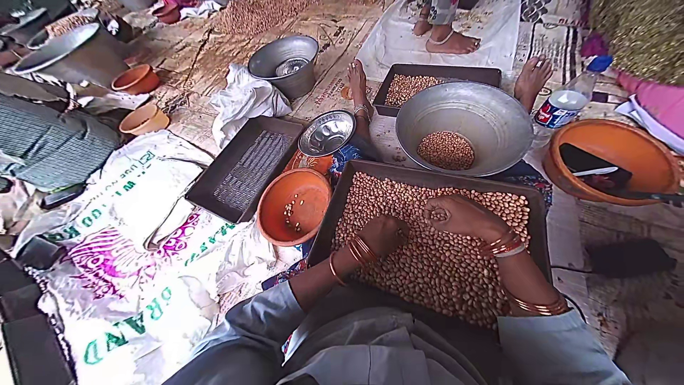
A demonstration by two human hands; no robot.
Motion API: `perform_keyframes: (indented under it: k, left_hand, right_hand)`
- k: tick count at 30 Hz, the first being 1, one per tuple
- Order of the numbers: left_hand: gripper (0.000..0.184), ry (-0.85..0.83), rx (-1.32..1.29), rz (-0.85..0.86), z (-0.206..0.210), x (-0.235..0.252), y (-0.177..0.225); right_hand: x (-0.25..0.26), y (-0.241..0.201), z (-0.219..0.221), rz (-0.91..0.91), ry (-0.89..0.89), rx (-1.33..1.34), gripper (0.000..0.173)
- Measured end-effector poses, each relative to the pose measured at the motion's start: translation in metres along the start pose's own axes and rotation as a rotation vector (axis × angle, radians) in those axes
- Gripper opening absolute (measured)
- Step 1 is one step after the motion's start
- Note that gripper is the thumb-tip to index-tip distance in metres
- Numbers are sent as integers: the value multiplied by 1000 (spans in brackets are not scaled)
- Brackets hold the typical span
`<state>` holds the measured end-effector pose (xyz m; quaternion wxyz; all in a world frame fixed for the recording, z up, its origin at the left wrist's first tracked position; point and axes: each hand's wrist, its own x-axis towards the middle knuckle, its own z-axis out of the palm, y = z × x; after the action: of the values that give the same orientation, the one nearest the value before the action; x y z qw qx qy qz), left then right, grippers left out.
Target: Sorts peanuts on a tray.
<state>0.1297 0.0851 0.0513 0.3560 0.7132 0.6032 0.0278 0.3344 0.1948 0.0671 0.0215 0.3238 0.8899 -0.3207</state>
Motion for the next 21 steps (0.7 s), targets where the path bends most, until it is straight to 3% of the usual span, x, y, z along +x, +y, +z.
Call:
perform_keyframes:
  k: [3,5,9,12,16,21]
  left_hand:
    - [28,-10,-85,13,0,0,-4]
    - [25,-51,-315,13,-2,-3,-4]
    - [11,-243,-728,42,-6,-2,-10]
    - [23,-312,-812,-52,-19,-14,8]
    - [13,-156,-602,-53,-31,-17,-23]
    - [12,404,112,-367,-81,-64,-68]
  right_hand:
    - [1,-15,-1,49,0,-58,15]
    - [0,-31,1,56,-19,-86,18]
    - [-3,-61,9,-109,-40,-33,18]
    - [-5,-74,12,-199,-49,10,23]
    - [-3,-57,12,-149,98,-11,20]
    - [-3,-28,4,-13,140,-90,18]
